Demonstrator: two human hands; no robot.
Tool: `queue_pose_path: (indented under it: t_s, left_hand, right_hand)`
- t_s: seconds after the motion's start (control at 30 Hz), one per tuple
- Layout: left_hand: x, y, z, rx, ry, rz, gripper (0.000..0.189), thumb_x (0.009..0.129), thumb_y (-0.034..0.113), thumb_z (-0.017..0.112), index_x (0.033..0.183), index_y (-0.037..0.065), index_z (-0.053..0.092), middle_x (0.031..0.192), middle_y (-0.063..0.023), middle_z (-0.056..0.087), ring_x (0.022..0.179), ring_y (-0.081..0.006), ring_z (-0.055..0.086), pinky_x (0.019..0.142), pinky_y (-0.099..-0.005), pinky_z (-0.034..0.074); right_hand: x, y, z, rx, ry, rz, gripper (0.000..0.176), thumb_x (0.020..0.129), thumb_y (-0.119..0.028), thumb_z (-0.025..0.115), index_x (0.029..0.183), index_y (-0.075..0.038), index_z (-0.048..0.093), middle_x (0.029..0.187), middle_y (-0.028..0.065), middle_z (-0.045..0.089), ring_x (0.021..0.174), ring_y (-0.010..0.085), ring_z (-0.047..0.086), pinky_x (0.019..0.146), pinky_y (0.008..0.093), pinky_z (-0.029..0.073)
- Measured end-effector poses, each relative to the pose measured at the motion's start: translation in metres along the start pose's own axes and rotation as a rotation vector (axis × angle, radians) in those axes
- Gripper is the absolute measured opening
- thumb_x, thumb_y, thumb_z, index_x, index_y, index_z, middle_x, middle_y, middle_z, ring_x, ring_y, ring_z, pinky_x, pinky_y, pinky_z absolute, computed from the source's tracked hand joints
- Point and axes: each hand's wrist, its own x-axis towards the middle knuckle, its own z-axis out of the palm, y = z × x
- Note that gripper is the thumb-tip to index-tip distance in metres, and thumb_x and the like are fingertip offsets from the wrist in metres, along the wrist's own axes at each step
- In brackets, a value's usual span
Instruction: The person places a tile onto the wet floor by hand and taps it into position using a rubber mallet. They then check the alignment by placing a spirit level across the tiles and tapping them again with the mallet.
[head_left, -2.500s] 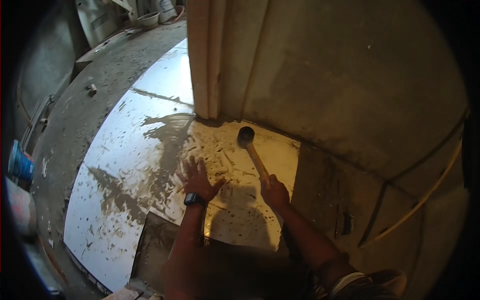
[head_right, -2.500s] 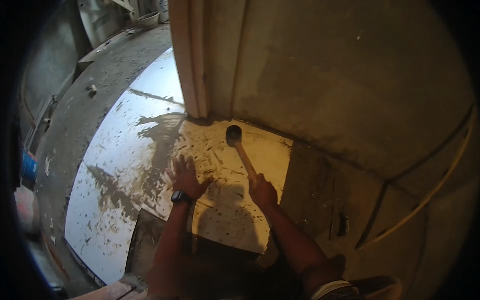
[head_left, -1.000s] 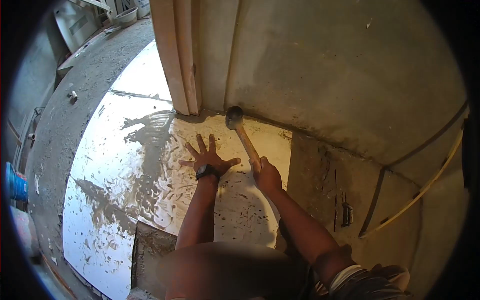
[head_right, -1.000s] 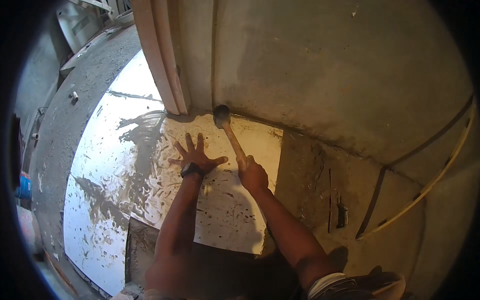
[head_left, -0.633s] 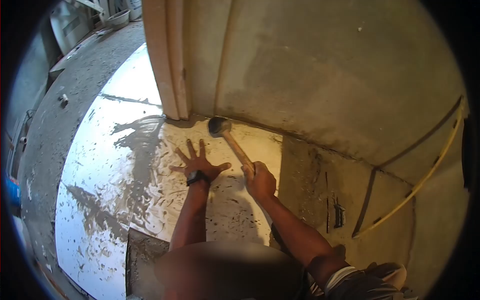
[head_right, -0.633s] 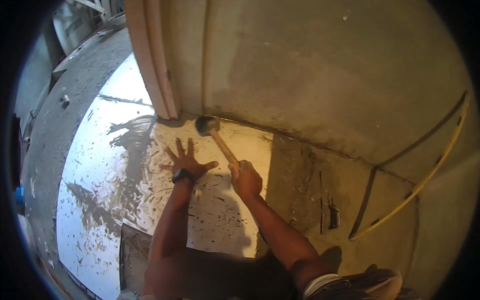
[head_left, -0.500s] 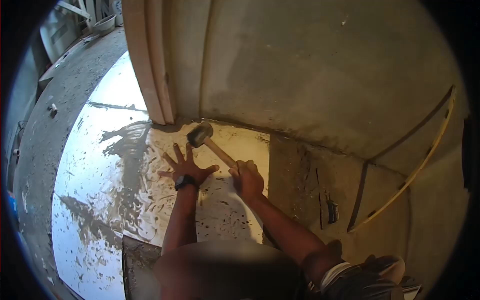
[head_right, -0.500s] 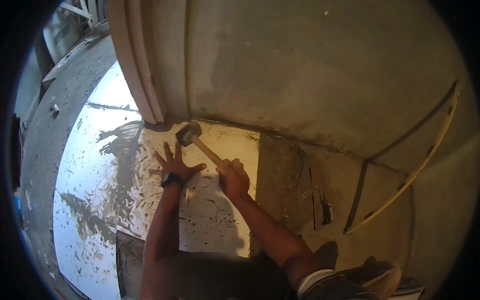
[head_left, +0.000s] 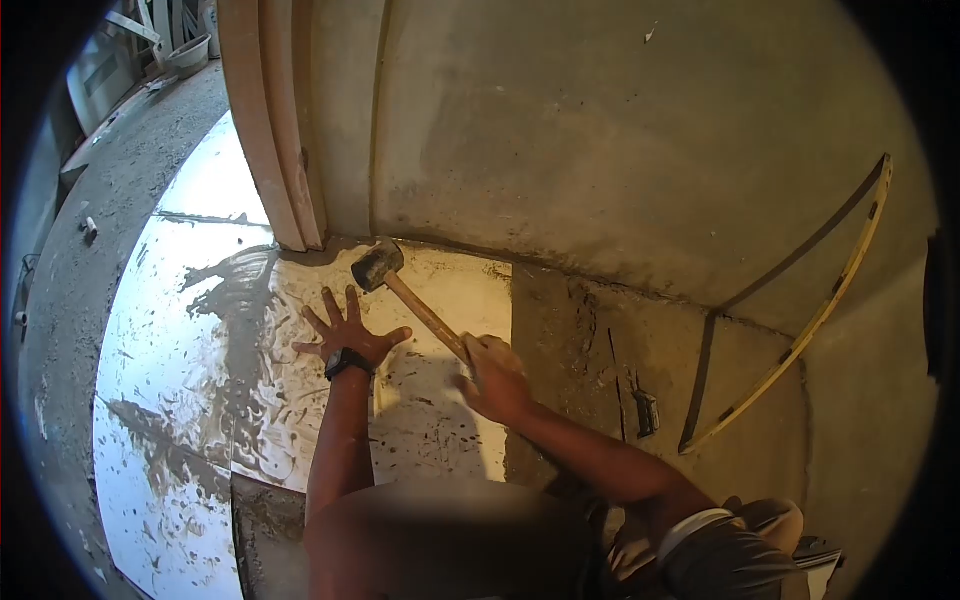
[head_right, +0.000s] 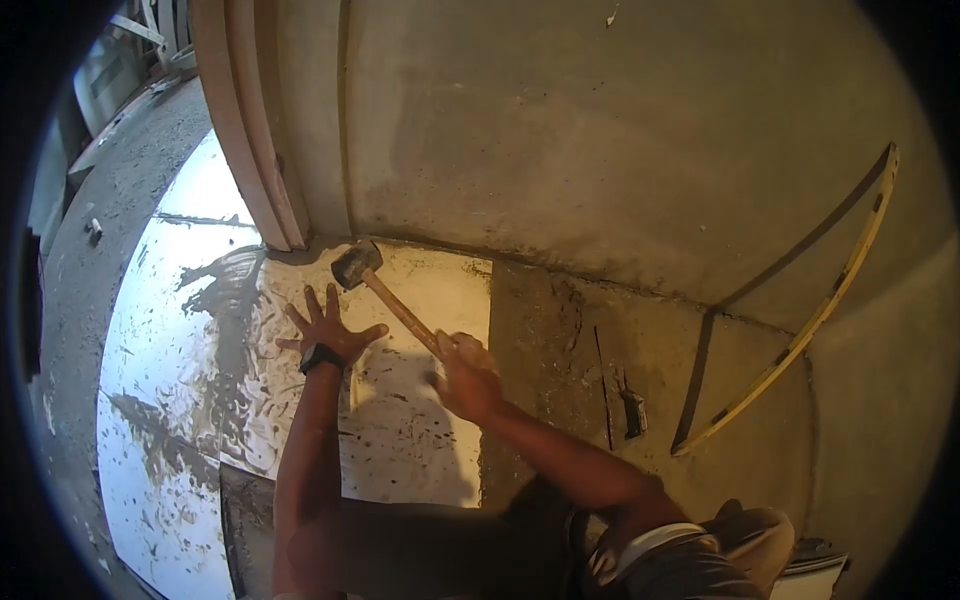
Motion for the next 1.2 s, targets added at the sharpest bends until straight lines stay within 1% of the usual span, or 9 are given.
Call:
queue_pose_path:
  t_s: [0.13, 0.27, 0.33, 0.47, 0.67, 0.7, 0.87, 1.07, 1.2]
  left_hand:
    - [0.003, -0.002, 0.005, 0.009, -0.008, 0.005, 0.129, 0.058, 0.088, 0.067, 0.161, 0.03, 0.013, 0.169, -0.0048, 0.0, 0.153, -0.0421, -0.006, 0.107, -0.083, 0.005]
    - [0.005, -0.015, 0.021, -0.02, 0.093, 0.107, 0.129, 0.062, 0.087, 0.065, 0.162, 0.023, 0.012, 0.169, -0.0115, 0.0, 0.153, -0.0411, -0.003, 0.113, -0.0757, -0.002]
    - [0.036, -0.041, 0.051, -0.25, 0.129, 0.325, 0.126, 0.068, 0.083, 0.065, 0.161, 0.014, 0.013, 0.167, -0.0162, 0.007, 0.154, -0.0369, -0.001, 0.118, -0.0663, -0.004]
    - [-0.014, -0.078, 0.022, -0.212, 0.304, 0.22, 0.107, 0.083, 0.074, 0.057, 0.159, 0.009, 0.021, 0.166, -0.0179, 0.013, 0.155, -0.0351, 0.003, 0.12, -0.0624, -0.001]
    - [-0.05, -0.235, 0.017, 0.0, 0.451, -0.341, 0.108, 0.085, 0.085, 0.033, 0.16, 0.011, 0.01, 0.167, -0.0173, 0.004, 0.155, -0.0307, 0.002, 0.12, -0.0599, -0.008]
    - [-0.063, -0.246, 0.009, -0.008, 0.413, -0.449, 0.11, 0.085, 0.086, 0.03, 0.16, 0.007, 0.01, 0.167, -0.0173, 0.003, 0.155, -0.0315, 0.0, 0.12, -0.0608, -0.009]
    - [-0.059, -0.247, 0.031, -0.039, 0.395, -0.689, 0.112, 0.085, 0.086, 0.026, 0.159, 0.004, 0.008, 0.166, -0.0212, 0.006, 0.155, -0.033, 0.0, 0.119, -0.061, -0.011]
    - [-0.027, -0.124, 0.052, -0.144, 0.393, -0.006, 0.104, 0.094, 0.069, 0.041, 0.156, -0.007, 0.007, 0.163, -0.0294, 0.008, 0.153, -0.0397, 0.005, 0.124, -0.0502, 0.003]
    - [-0.058, -0.063, 0.073, -0.59, 0.339, 0.537, 0.097, 0.096, 0.055, 0.051, 0.156, -0.006, 0.007, 0.163, -0.0295, 0.012, 0.153, -0.04, 0.008, 0.124, -0.0471, 0.009]
  right_hand:
    - [-0.073, 0.082, -0.068, -0.24, -0.272, -0.366, 0.065, 0.093, -0.038, 0.066, 0.147, -0.011, 0.041, 0.136, 0.0214, 0.049, 0.13, 0.0397, 0.045, 0.108, 0.0498, 0.037]
    - [-0.145, 0.124, -0.191, -0.394, -0.556, 0.244, 0.064, 0.093, -0.042, 0.065, 0.146, -0.013, 0.044, 0.137, 0.0216, 0.051, 0.127, 0.041, 0.049, 0.105, 0.0484, 0.042]
    - [-0.203, 0.187, -0.224, -0.377, -0.291, 0.252, 0.061, 0.092, -0.036, 0.068, 0.143, -0.011, 0.048, 0.139, 0.0206, 0.054, 0.134, 0.0394, 0.046, 0.108, 0.0476, 0.042]
    - [-0.311, 0.283, -0.274, -0.369, 0.068, 0.329, 0.054, 0.094, -0.021, 0.068, 0.137, 0.006, 0.05, 0.129, 0.0259, 0.06, 0.122, 0.0385, 0.057, 0.106, 0.0446, 0.043]
    - [-0.429, 0.412, -0.261, -0.568, 0.379, 0.413, 0.054, 0.098, -0.04, 0.062, 0.126, 0.005, 0.056, 0.102, 0.0204, 0.066, 0.09, 0.0316, 0.064, 0.081, 0.0446, 0.052]
    - [-0.469, 0.505, -0.259, -0.636, 0.426, 0.436, 0.056, 0.098, -0.045, 0.061, 0.123, 0.004, 0.058, 0.095, 0.0193, 0.069, 0.083, 0.0303, 0.065, 0.077, 0.0445, 0.053]
    - [-0.405, 0.464, -0.247, -0.461, 0.508, 0.455, 0.06, 0.098, -0.049, 0.059, 0.126, 0.005, 0.057, 0.103, 0.022, 0.066, 0.09, 0.034, 0.063, 0.081, 0.0455, 0.051]
    - [-0.357, 0.431, -0.249, -0.226, 0.592, 0.485, 0.066, 0.098, -0.054, 0.056, 0.129, 0.005, 0.055, 0.114, 0.026, 0.063, 0.101, 0.0397, 0.06, 0.088, 0.0469, 0.049]
    - [-0.34, 0.436, -0.243, -0.059, 0.634, 0.512, 0.071, 0.098, -0.057, 0.054, 0.131, 0.005, 0.054, 0.121, 0.0287, 0.061, 0.109, 0.0435, 0.057, 0.092, 0.0478, 0.047]
